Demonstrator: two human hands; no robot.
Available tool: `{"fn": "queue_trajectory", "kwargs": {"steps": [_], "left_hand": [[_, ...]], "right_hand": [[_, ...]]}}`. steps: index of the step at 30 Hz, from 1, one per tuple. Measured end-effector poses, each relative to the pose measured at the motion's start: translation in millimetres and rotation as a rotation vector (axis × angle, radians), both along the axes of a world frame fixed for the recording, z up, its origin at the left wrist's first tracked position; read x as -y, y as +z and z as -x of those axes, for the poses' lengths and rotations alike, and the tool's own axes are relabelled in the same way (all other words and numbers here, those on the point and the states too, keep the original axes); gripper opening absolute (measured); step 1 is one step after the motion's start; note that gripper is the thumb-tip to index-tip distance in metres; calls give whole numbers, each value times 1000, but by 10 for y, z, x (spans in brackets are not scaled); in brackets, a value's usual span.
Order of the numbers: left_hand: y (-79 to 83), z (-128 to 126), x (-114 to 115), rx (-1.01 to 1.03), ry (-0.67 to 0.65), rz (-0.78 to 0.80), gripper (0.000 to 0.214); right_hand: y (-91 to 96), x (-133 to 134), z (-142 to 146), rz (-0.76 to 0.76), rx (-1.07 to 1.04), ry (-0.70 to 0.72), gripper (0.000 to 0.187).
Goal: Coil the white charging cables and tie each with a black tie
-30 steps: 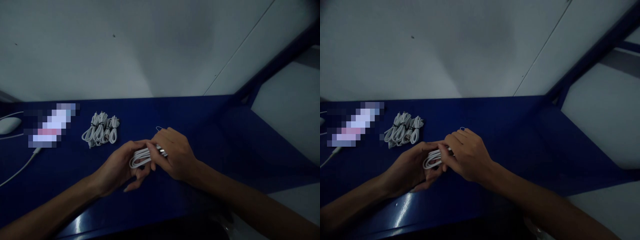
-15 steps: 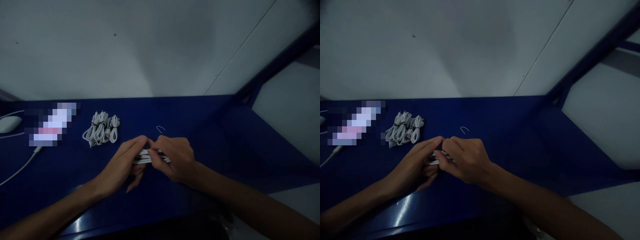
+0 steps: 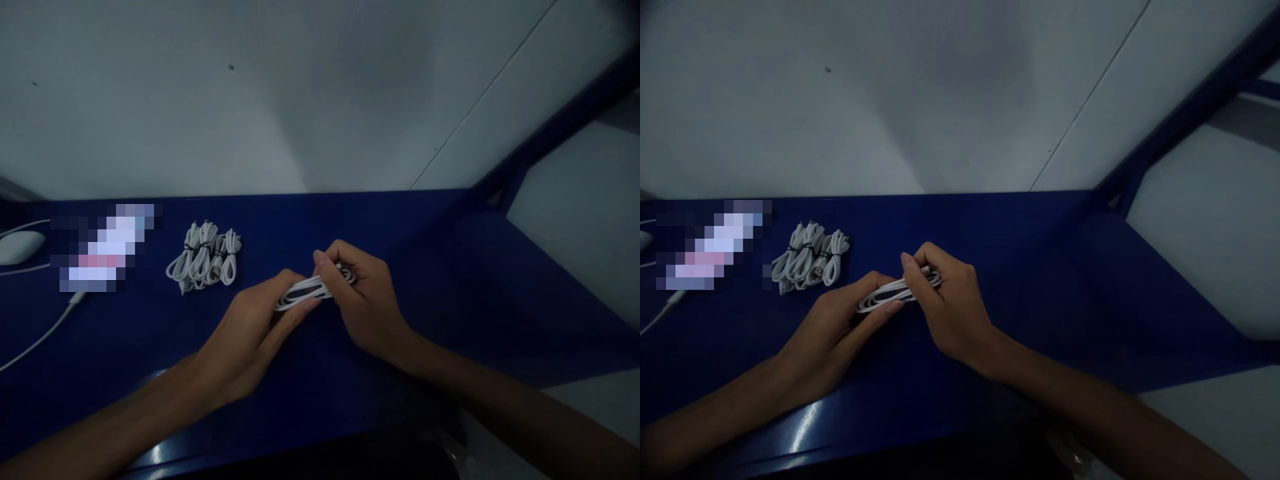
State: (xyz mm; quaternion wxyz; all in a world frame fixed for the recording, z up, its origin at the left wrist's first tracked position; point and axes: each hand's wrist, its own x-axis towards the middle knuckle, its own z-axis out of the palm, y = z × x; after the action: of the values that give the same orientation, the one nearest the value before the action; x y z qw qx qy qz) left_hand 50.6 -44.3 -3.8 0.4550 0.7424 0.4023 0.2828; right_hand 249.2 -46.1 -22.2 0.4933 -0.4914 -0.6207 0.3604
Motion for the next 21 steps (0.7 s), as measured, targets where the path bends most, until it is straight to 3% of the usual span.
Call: {"fn": "queue_trajectory", "kwargs": {"steps": [4, 10, 13, 15, 17, 19, 21], "left_hand": [[-24, 26, 10, 11, 23, 114, 35], [-90, 37, -42, 347, -116, 591, 37], [-83, 22, -38, 395, -198, 695, 42], [-57, 15, -7, 318, -181, 645, 43], [-22, 7, 29, 157, -108, 452, 41], [11, -1, 57, 49, -108, 232, 42], [30, -6, 73, 4, -125, 111, 42]], "right_hand": [[13, 3, -21, -42, 39, 30, 34], [-54, -19, -19, -506, 305, 2, 16], [-92, -53, -6, -661, 386, -74, 24], [-95, -73, 2, -717, 374, -111, 34], [-84, -83, 8, -709, 347, -128, 40], [-64, -81, 13, -671, 329, -131, 42], [-39, -68, 20, -631, 316, -117, 43]]}}
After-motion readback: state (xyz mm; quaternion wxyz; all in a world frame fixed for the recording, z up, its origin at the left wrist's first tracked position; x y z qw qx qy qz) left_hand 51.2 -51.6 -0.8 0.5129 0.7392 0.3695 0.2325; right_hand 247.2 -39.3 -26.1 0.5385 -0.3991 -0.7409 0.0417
